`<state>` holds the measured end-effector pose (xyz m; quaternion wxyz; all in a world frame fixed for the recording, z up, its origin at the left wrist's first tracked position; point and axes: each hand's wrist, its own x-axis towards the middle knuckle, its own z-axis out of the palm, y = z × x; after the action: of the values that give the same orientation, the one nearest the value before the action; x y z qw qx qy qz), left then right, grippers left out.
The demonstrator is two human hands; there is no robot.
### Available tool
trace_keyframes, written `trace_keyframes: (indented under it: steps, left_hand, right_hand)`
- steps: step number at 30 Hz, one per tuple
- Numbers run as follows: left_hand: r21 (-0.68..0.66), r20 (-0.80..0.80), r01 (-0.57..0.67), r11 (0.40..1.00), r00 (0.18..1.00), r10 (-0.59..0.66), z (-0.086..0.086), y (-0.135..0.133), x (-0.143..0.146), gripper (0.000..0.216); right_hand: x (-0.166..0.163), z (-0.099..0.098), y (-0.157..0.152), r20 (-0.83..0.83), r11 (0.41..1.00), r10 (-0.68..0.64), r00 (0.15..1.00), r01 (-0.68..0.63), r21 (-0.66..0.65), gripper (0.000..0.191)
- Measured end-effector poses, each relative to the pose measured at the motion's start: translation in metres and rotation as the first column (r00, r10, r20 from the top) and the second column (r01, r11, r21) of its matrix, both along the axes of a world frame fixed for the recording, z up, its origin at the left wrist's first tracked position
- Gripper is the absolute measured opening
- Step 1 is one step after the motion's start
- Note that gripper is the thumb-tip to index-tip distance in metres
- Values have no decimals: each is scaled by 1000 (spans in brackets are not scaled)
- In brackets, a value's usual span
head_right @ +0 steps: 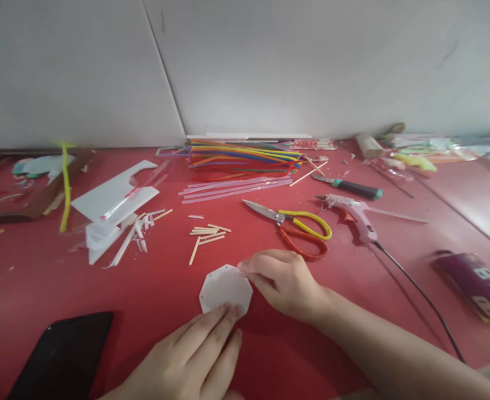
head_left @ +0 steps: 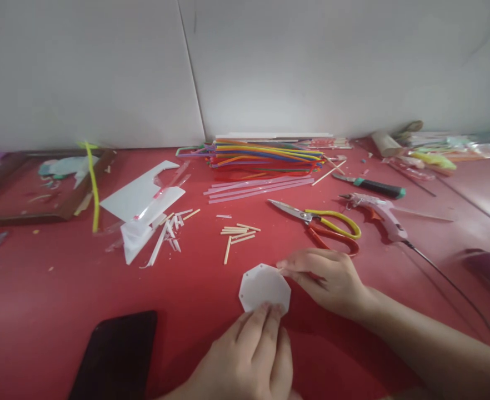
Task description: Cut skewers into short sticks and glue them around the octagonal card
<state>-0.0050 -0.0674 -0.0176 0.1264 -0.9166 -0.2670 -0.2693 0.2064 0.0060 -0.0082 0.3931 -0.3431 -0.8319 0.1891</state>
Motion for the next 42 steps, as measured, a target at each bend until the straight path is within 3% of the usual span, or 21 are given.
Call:
trace_keyframes:
  steps: [30, 42]
  left_hand:
    - [-128, -61, 12, 992, 998, -20, 14, -1, -2, 43]
    - [-143, -80, 16, 990, 996, -28, 16, -1, -1, 45]
  right_hand:
    - [-3, 10, -1, 6, 983, -26, 1000, 27, -183, 16]
    - [-3, 12, -2, 2, 984, -69, 998, 69, -165, 9]
